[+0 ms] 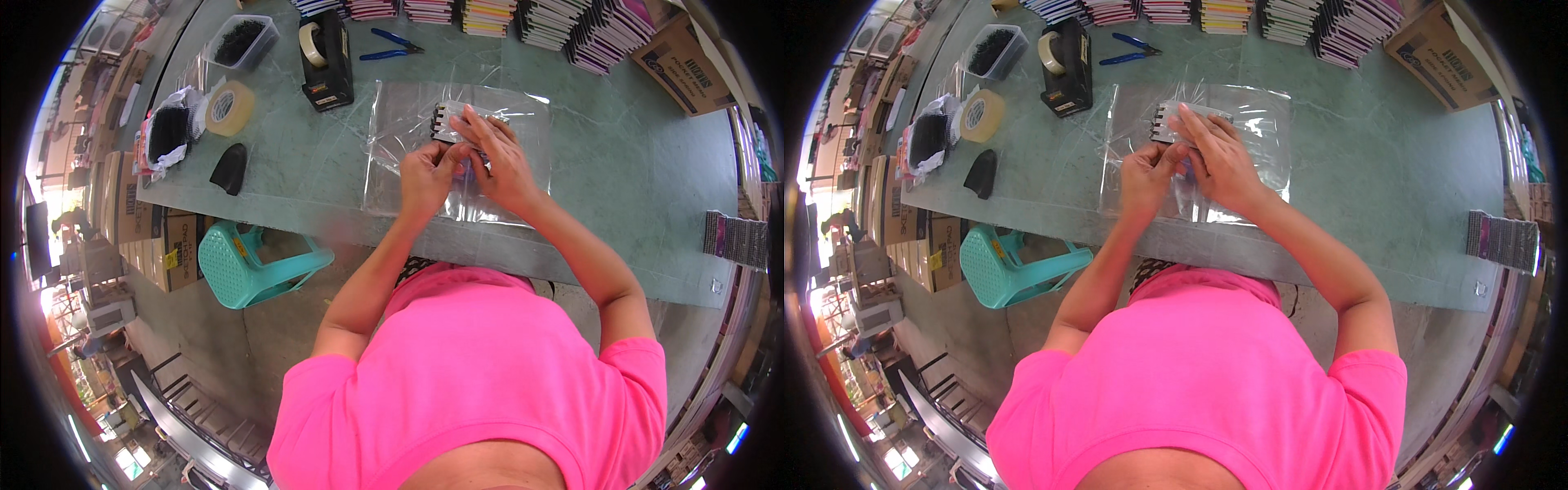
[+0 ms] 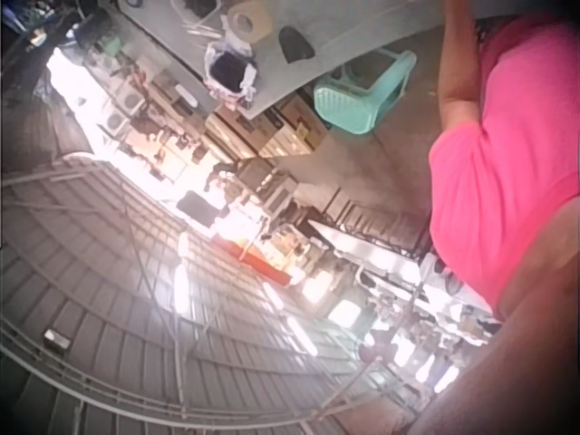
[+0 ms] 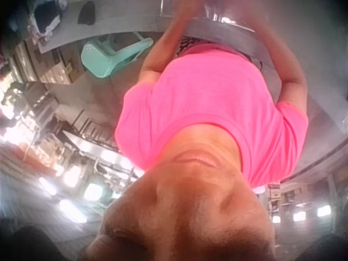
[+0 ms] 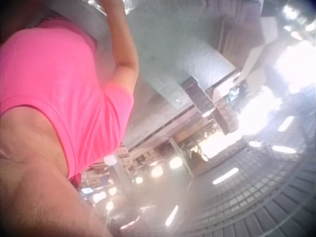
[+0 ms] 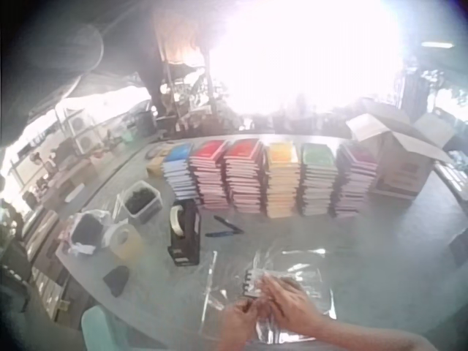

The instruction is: The person selects several spiral-bound notebooks from various color-coded stacks and places them together into a clear plastic sleeve, securing the package with tape.

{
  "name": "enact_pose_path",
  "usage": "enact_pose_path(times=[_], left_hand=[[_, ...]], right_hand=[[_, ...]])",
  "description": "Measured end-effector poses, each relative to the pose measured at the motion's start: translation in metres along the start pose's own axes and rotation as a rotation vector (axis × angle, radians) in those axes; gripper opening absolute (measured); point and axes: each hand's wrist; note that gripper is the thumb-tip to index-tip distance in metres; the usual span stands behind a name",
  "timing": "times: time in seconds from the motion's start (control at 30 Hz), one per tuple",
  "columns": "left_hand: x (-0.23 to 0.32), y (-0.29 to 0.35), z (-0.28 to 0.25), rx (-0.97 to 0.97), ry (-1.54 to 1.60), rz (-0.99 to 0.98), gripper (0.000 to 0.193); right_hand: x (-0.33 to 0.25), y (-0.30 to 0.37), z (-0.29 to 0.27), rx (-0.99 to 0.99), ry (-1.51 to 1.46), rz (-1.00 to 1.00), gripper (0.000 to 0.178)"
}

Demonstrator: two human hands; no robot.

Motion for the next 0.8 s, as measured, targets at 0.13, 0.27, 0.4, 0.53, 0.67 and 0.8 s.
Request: enact_pose_path(times=[0.13,0.27,0.4,0.53,0.67,0.8], left_hand=[[-0.017,-0.003,0.000,0.086,-0.337,0.158,0.031],[-0.011,-0.011,-0.028,-0.110,-0.697,0.057,0.023],[0.005,-0.071,-0.108,0.164,-0.533,0.343,0.027],[0.007,-0.146,-0.181,0.626,-0.825,0.408,0.031],[0.014,-0.162,-0.182,0.428,-0.533,0.133,0.036],[0.014,-0.139,-0.160,0.372,-0.012,0.051,0.038]], right_hand=[[-0.005,-0.004,-0.009,-0.047,-0.031,0.003,0.067],[0.000,-0.005,-0.005,-0.018,-0.056,0.054,0.062],[0.003,-0.023,-0.016,-0.135,-0.052,0.202,0.060],[-0.012,-0.045,-0.022,-0.018,0.158,0.235,0.065],[0.013,-0.044,-0.023,-0.308,-0.449,0.705,0.052],[0.024,-0.037,-0.019,-0.140,-0.525,0.813,0.033]])
Point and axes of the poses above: each hand's wrist, its own y-axis away from the middle knuckle, its own z-axis out of the palm, x = y × z, and after that the axes turned 3 degrees about y, right-handed
